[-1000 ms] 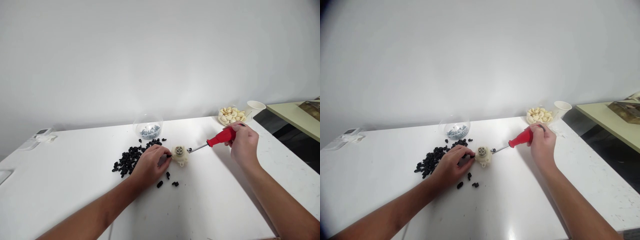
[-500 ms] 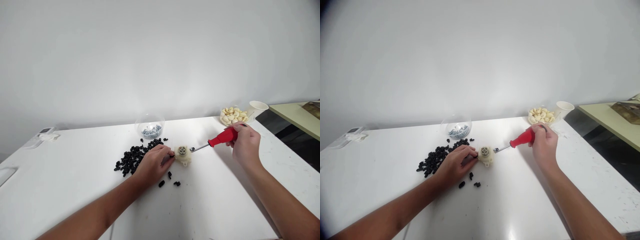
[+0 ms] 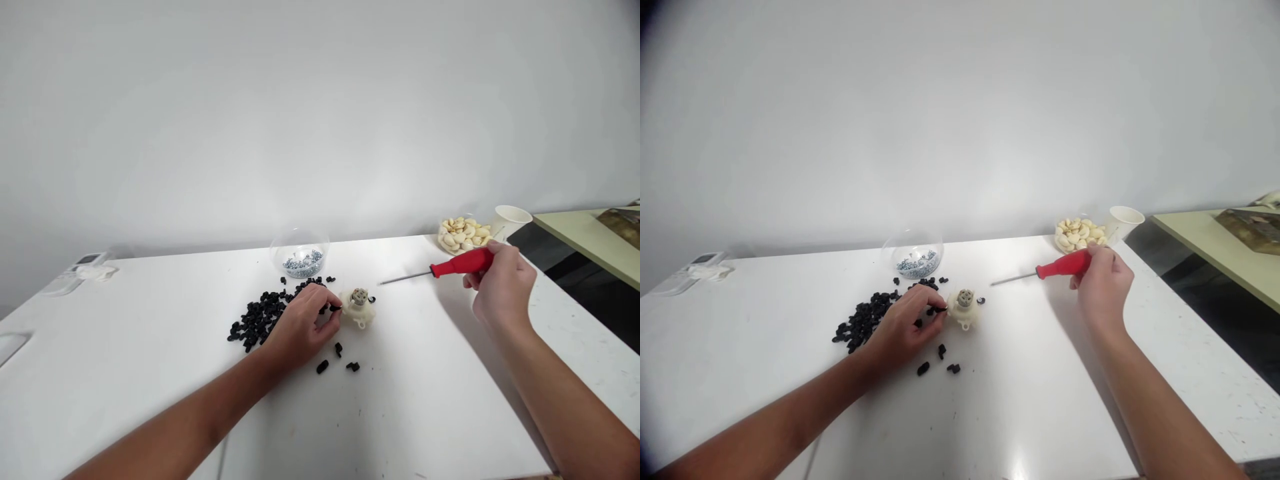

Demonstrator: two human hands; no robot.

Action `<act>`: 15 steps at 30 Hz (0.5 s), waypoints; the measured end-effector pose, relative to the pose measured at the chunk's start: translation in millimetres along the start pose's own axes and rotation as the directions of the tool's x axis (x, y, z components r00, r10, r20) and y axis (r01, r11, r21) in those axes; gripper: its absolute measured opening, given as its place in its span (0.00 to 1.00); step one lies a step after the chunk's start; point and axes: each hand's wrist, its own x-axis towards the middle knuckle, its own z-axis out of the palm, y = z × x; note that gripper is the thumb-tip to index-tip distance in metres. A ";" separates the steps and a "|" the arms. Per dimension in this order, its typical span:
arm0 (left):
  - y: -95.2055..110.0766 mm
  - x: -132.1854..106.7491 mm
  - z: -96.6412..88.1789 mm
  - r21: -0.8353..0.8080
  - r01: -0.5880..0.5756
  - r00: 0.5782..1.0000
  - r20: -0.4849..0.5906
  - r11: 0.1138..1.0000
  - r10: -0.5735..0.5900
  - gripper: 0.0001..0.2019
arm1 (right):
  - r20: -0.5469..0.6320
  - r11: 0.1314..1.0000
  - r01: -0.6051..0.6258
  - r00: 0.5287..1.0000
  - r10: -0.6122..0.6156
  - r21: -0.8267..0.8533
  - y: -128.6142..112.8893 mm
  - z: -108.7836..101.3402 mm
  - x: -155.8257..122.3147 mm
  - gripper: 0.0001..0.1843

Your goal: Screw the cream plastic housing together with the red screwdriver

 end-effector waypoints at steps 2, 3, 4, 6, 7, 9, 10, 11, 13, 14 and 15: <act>0.7 1.2 -3.5 0.001 -0.044 0.999 -0.026 0.999 0.044 0.04 | -0.004 0.998 -0.017 1.000 0.017 0.059 -4.8 0.3 0.9 0.08; 1.6 2.1 -5.7 0.002 -0.069 0.997 -0.037 0.998 0.069 0.05 | 0.021 0.995 -0.035 0.999 0.033 0.091 -6.6 0.8 0.8 0.08; 2.9 3.1 -8.2 0.006 -0.092 0.995 -0.047 0.996 0.092 0.05 | 0.070 0.991 -0.062 0.996 0.053 0.122 -7.9 1.6 0.4 0.09; 5.8 5.2 -13.3 0.019 -0.123 0.990 -0.062 0.992 0.124 0.07 | 0.207 0.978 -0.122 0.975 0.086 0.168 -8.9 3.6 -1.5 0.14; 7.3 6.2 -15.6 0.027 -0.137 0.988 -0.069 0.990 0.138 0.08 | 0.277 0.973 -0.148 0.956 0.094 0.179 -8.6 4.7 -3.1 0.16; 10.1 7.4 -19.5 0.043 -0.148 0.985 -0.079 0.988 0.151 0.10 | 0.376 0.967 -0.181 0.921 0.104 0.177 -7.1 6.9 -7.5 0.20; 11.4 7.8 -21.0 0.047 -0.148 0.985 -0.081 0.988 0.151 0.10 | 0.401 0.969 -0.186 0.910 0.106 0.164 -6.1 8.0 -10.2 0.21; 12.6 7.9 -22.2 0.049 -0.145 0.985 -0.084 0.988 0.148 0.10 | 0.430 0.971 -0.186 0.897 0.106 0.149 -5.2 9.0 -13.1 0.21; 14.7 7.7 -23.7 0.050 -0.141 0.985 -0.093 0.989 0.145 0.11 | 0.481 0.979 -0.171 0.871 0.096 0.113 -3.7 10.9 -19.0 0.20; 15.6 7.6 -24.2 0.052 -0.142 0.984 -0.100 0.989 0.146 0.11 | 0.507 0.982 -0.161 0.857 0.091 0.096 -3.2 11.7 -21.8 0.20; 16.3 7.5 -24.6 0.053 -0.144 0.983 -0.106 0.988 0.149 0.11 | 0.528 0.985 -0.155 0.845 0.090 0.081 -2.8 12.4 -24.3 0.21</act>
